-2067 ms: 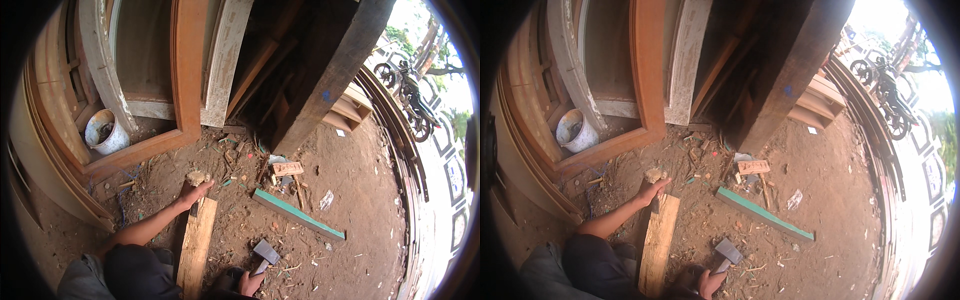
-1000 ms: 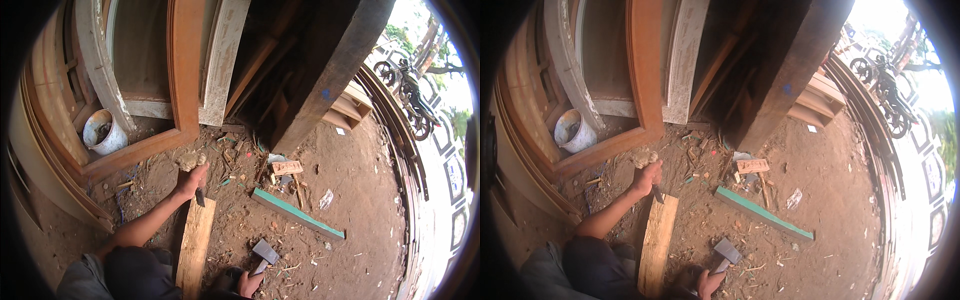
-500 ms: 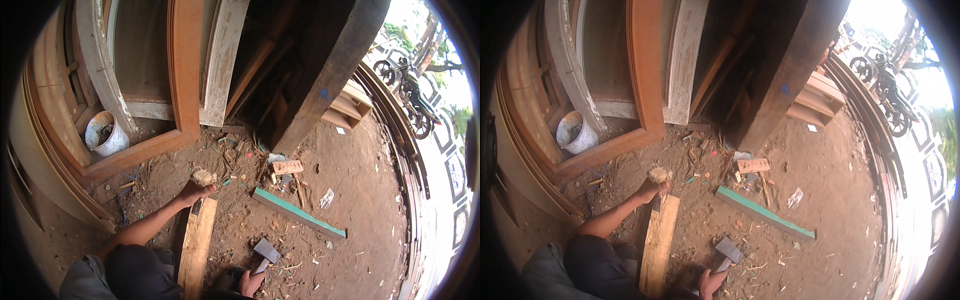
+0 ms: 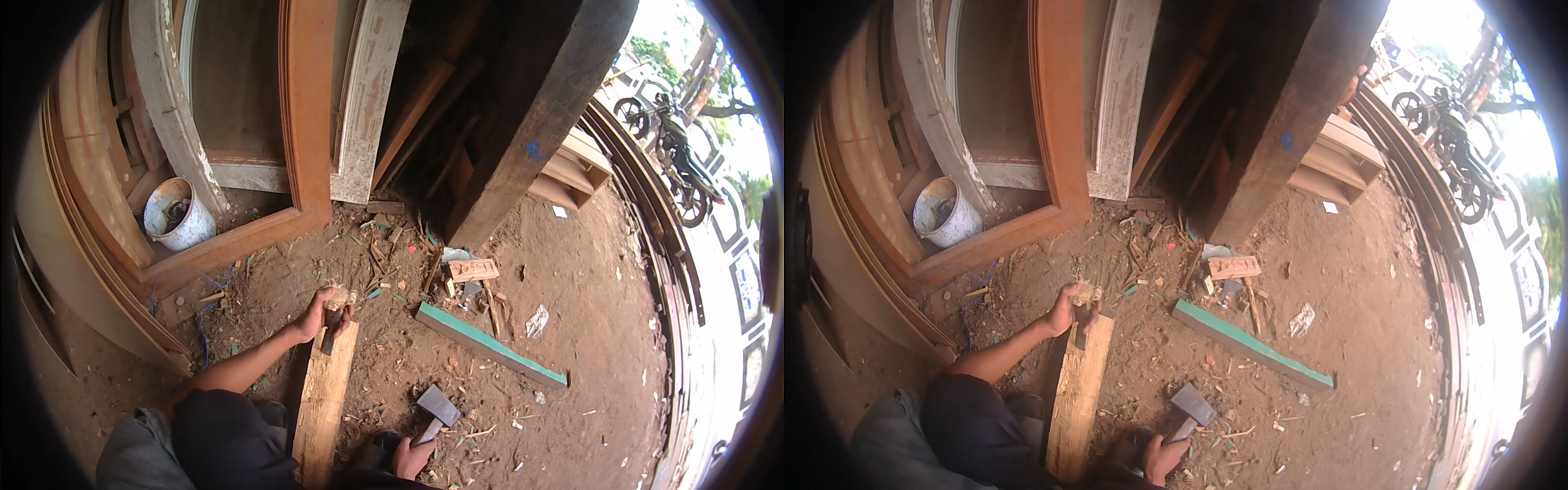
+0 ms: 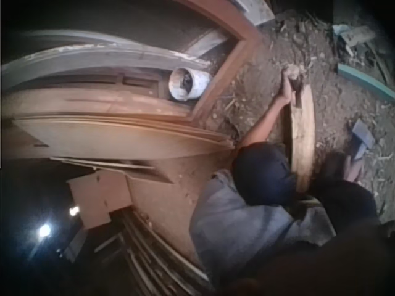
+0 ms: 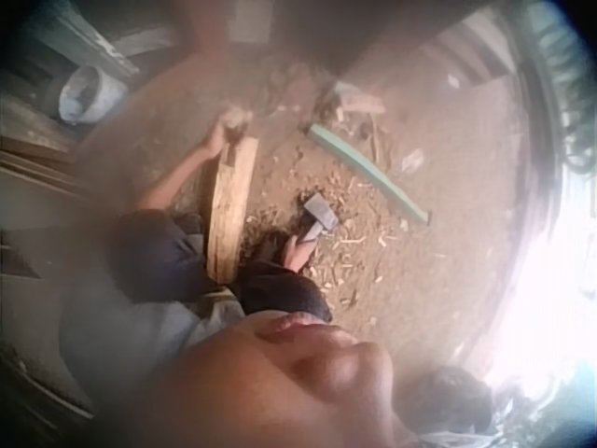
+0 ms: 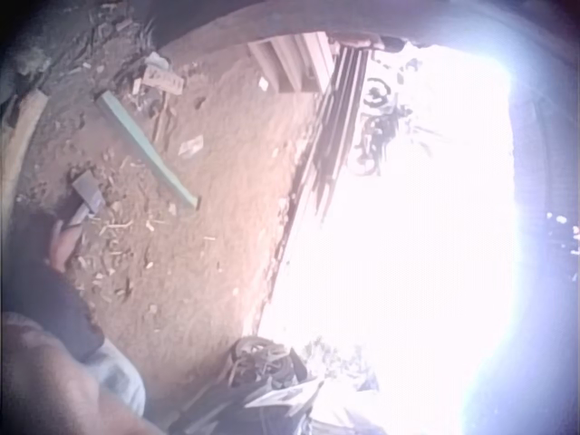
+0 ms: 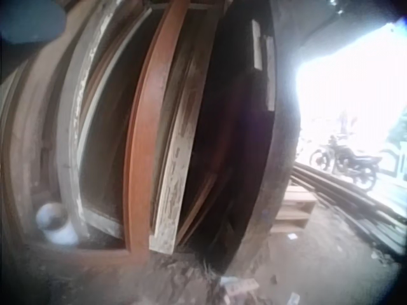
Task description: The person uses a chisel and mallet to carve a groove into a wooden plank. They repeatedly strike the chisel to remove wood chips and clear debris from the cut.
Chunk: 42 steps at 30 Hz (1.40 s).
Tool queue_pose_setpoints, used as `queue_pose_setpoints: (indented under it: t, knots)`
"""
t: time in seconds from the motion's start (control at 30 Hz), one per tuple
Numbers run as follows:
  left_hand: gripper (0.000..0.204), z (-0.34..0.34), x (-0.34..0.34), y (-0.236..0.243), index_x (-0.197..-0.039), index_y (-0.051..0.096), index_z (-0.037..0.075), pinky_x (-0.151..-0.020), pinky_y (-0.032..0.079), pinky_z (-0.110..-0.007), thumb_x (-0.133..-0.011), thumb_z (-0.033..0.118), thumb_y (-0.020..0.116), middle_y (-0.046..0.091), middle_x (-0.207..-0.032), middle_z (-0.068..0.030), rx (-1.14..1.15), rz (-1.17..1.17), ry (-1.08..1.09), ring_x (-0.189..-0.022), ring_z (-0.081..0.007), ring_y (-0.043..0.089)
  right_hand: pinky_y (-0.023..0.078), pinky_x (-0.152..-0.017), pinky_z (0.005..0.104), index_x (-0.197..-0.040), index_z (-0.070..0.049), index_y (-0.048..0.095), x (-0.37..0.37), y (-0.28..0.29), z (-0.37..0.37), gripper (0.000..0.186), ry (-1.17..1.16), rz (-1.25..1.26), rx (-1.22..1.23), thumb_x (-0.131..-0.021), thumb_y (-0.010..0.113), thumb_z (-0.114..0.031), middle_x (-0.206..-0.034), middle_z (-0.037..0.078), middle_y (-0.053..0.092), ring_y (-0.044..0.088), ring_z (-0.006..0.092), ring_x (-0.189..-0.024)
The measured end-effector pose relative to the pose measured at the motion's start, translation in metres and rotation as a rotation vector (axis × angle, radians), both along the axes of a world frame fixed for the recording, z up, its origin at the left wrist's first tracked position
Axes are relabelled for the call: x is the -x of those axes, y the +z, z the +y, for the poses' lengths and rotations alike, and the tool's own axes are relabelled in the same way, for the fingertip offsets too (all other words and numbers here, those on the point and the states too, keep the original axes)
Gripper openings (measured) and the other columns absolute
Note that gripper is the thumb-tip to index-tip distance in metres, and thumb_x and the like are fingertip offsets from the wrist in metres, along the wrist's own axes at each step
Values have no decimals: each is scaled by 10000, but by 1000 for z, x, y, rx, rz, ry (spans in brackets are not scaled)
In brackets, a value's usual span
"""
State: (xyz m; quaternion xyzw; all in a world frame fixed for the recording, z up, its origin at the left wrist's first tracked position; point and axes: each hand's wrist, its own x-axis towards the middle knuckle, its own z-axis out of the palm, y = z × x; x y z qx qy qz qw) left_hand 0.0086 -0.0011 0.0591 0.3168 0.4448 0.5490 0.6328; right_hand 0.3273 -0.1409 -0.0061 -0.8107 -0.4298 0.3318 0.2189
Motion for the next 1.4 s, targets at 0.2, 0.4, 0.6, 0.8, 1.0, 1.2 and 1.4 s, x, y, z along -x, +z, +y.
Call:
queue_pose_setpoints:
  t: [0.2,0.4,0.6,0.8,1.0,1.2,1.4]
  knots:
    - [654,7,6,23,-601,443,83,-369,267,-285,-801,693,321,350,-460,10,-14,-50,167,-358,-120,307,385,-953,464,-1327,73,303,-4,-7,-1,693,23,12,-51,-745,577,-184,-1181,328,497,498,473,-1112]
    - [651,22,28,78,-626,424,88,-374,238,-272,-803,703,309,337,-461,27,-248,-183,282,-353,-109,286,384,-958,462,-1337,76,293,-4,-9,0,708,12,7,-16,-747,579,-190,-1197,329,486,494,470,-1122]
    - [650,3,7,19,-586,436,106,-339,222,-248,-816,704,323,329,-427,36,159,-54,233,-328,-88,285,382,-963,463,-1347,70,279,-4,-11,0,721,2,15,0,-752,589,-195,-1209,329,482,489,464,-1136]
    - [695,13,28,4,-618,478,85,-361,250,-250,-791,744,339,351,-454,22,96,-161,279,-346,-106,305,378,-975,464,-1358,61,267,-3,-12,1,739,-3,6,9,-754,601,-205,-1221,326,478,482,462,-1149]
    - [892,14,22,70,-789,508,69,-574,358,-274,-742,886,150,437,-605,-7,-93,-161,80,-558,-139,418,388,-951,472,-1348,61,286,-3,-13,0,724,-4,-3,-4,-743,588,-195,-1193,335,491,501,475,-1109]
    - [706,18,28,91,-731,500,68,-523,343,-258,-823,751,344,437,-586,0,-142,-90,50,-511,-109,399,390,-946,473,-1334,72,295,-3,-12,0,710,18,7,-51,-739,574,-199,-1176,333,497,504,477,-1099]
    - [631,7,13,24,-623,444,86,-381,262,-249,-808,688,405,364,-477,25,8,-113,138,-369,-79,309,388,-949,465,-1332,74,295,-1,-7,1,701,-7,10,4,-741,578,-174,-1183,328,494,502,470,-1107]
